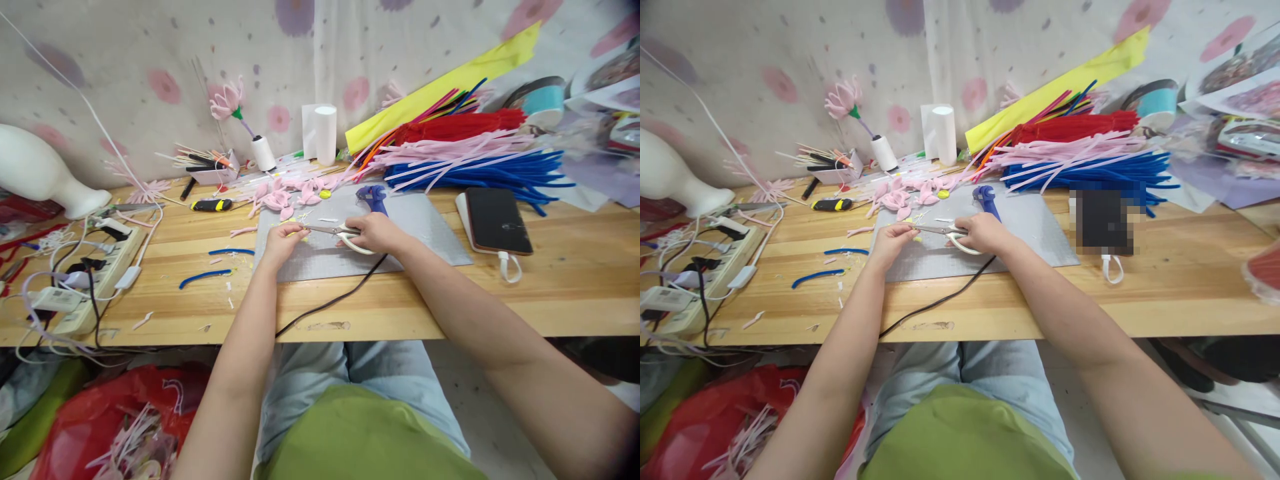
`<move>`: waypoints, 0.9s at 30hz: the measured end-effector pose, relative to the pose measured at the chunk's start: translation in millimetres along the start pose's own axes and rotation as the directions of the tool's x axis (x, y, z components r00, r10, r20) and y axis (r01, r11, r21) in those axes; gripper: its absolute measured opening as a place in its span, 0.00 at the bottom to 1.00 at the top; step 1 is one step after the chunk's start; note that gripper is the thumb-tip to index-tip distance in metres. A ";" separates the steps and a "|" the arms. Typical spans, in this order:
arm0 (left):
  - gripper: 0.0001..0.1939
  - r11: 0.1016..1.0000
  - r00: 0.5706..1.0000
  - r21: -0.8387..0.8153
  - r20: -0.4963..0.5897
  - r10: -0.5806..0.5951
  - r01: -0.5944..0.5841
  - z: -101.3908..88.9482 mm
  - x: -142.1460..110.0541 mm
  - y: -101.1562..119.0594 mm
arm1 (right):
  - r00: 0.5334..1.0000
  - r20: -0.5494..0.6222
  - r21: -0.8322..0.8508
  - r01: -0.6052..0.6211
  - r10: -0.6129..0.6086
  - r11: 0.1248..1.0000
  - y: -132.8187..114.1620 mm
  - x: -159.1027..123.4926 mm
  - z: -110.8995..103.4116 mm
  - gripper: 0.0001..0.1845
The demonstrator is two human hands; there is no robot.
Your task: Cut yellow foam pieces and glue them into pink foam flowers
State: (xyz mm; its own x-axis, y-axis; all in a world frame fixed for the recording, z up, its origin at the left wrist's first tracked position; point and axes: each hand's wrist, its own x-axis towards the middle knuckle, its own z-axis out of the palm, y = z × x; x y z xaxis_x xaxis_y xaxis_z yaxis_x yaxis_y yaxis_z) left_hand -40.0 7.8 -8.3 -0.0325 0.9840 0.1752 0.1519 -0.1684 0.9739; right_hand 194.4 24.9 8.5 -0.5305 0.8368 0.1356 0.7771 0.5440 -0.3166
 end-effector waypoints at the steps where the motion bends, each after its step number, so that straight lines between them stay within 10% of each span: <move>1: 0.08 1.000 1.000 -0.009 0.000 -0.006 0.006 -0.4 -0.1 0.4 | 1.000 -0.011 0.018 -0.015 0.016 1.000 0.0 -0.1 -0.9 0.23; 27: 0.06 1.000 1.000 -0.004 0.012 -0.029 0.029 -3.2 0.5 -1.5 | 0.999 0.033 -0.047 -0.008 0.009 0.999 -0.2 -2.0 -2.3 0.23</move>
State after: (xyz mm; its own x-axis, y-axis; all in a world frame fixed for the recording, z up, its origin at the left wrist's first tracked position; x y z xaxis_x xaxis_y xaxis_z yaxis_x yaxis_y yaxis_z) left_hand -43.4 8.4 -9.2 -0.0246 0.9891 0.1455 0.1469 -0.1404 0.9791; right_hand 196.1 23.3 10.4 -0.5342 0.8392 0.1019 0.7962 0.5400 -0.2729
